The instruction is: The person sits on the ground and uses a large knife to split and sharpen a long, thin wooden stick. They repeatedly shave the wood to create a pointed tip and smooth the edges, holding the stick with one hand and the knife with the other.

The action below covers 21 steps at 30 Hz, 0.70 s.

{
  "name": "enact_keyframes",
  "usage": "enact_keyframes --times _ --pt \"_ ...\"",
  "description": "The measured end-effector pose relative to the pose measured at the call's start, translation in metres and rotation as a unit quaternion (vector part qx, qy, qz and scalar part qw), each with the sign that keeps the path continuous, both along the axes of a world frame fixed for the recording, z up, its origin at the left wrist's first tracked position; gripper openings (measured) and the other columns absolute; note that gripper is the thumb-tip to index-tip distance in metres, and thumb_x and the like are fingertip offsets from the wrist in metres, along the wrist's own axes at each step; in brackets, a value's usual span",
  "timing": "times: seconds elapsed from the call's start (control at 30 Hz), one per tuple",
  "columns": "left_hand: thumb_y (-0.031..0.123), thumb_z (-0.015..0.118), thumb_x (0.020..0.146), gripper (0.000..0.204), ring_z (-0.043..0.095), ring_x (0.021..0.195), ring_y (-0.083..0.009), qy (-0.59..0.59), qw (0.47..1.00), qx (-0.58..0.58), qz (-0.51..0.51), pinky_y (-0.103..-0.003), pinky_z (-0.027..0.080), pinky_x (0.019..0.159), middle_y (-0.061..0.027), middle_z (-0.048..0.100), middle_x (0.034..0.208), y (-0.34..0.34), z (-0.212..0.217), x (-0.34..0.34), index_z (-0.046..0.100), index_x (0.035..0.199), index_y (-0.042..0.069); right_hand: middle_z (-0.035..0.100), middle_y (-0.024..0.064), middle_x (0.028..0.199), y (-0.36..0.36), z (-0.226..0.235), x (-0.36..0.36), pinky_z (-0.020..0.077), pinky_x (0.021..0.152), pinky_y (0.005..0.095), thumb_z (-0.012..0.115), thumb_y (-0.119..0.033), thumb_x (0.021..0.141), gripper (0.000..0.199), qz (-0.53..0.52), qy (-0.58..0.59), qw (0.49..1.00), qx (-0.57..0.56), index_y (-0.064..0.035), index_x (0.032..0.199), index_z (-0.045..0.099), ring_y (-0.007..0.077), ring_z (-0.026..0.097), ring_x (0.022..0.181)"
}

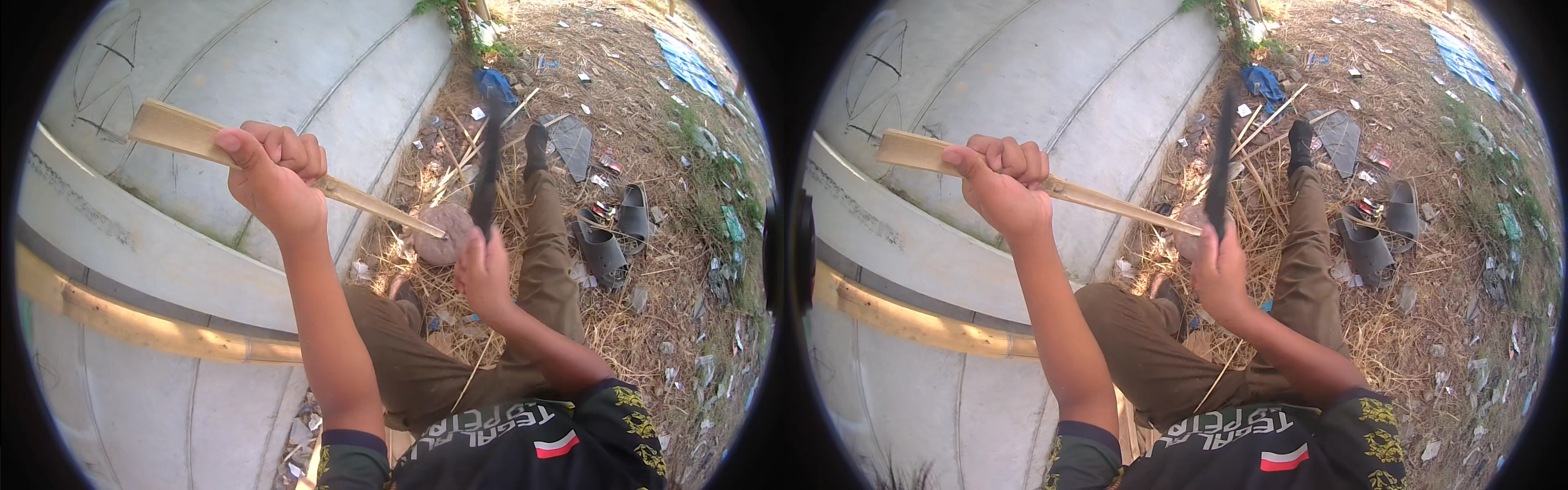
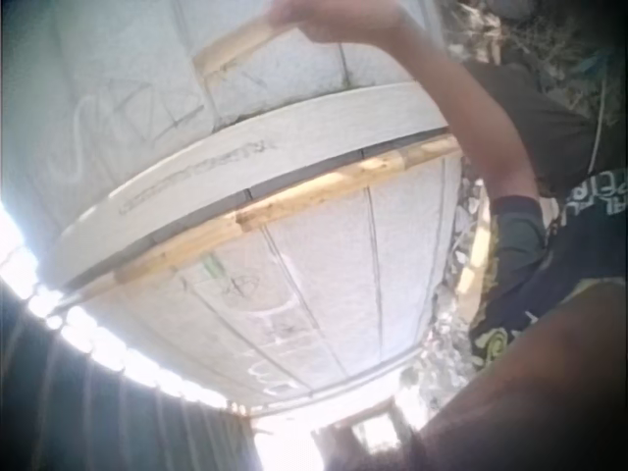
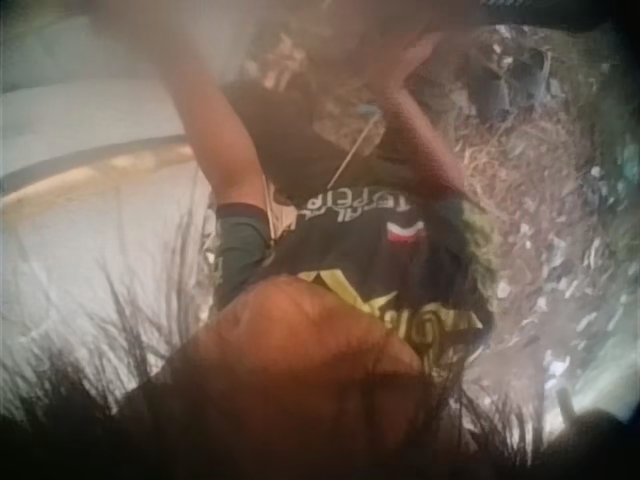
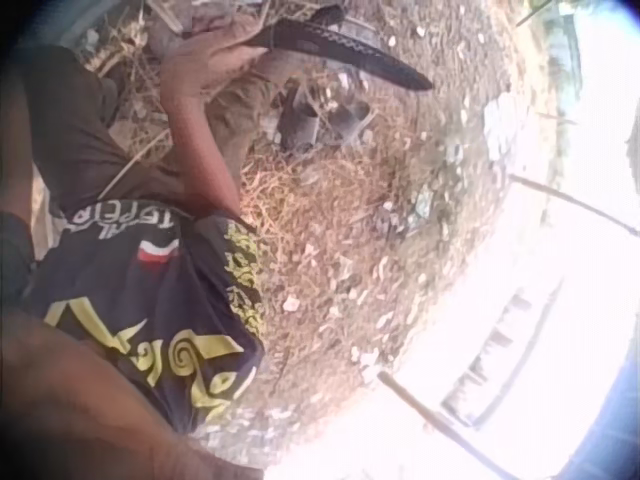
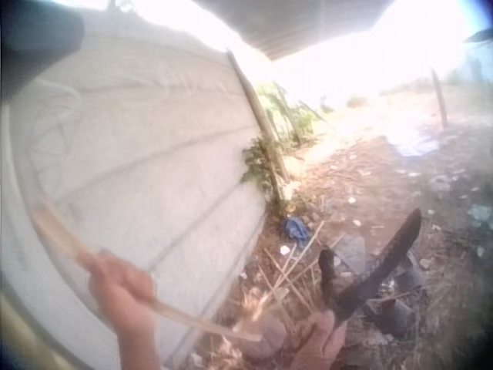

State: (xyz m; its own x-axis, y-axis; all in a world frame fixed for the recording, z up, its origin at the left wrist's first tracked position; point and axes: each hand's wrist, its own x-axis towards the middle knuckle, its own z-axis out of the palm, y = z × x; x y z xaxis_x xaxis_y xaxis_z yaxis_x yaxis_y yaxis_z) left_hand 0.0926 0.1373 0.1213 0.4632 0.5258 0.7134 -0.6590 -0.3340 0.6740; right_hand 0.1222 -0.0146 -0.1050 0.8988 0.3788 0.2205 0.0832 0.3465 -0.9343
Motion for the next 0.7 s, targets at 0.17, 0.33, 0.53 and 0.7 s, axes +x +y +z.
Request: enact_keyframes --times 0.17,0.33,0.53,0.7 --pt "0.076 0.040 0.093 0.065 0.011 0.047 -0.0089 0.021 0.999 0.024 -0.026 -0.028 0.011 0.046 0.0055 0.014 0.056 -0.003 -0.007 -0.019 0.023 0.071 0.017 0.052 0.0070 0.068 -0.036 0.047 0.000 0.0462 0.059 0.0367 0.051 -0.032 0.104 0.033 0.232 0.076 0.939 -0.241 0.0003 0.099 0.055 0.0172 0.055 0.062" --pt "0.072 0.039 0.096 0.064 0.013 0.047 -0.0075 -0.008 0.999 0.021 -0.029 -0.027 0.012 0.045 0.0063 0.015 0.055 -0.003 -0.005 -0.022 0.025 0.070 0.016 0.042 -0.0017 0.067 -0.089 0.148 0.043 0.0396 0.047 0.0250 0.047 -0.040 0.106 0.036 -0.047 -0.006 0.990 0.130 -0.0096 0.088 0.042 0.0067 0.044 0.054" --pt "0.076 0.042 0.092 0.066 0.012 0.048 -0.0083 -0.002 1.000 0.020 -0.021 -0.027 0.012 0.046 0.0061 0.014 0.056 -0.030 -0.010 0.006 0.024 0.070 0.017 0.038 -0.0024 0.063 -0.009 -0.010 -0.019 0.0294 0.039 0.0252 0.047 -0.039 0.106 0.032 0.107 0.250 0.962 0.027 -0.0119 0.091 0.040 0.0086 0.038 0.045" --pt "0.075 0.042 0.093 0.065 0.013 0.047 -0.0081 0.012 0.999 0.039 -0.018 -0.027 0.012 0.045 0.0061 0.014 0.056 -0.023 -0.006 -0.007 0.025 0.070 0.017 0.037 -0.0038 0.060 -0.033 0.042 0.004 0.0253 0.034 0.0243 0.050 -0.043 0.105 0.038 0.181 0.250 0.945 -0.109 -0.0124 0.084 0.042 0.0066 0.034 0.040"
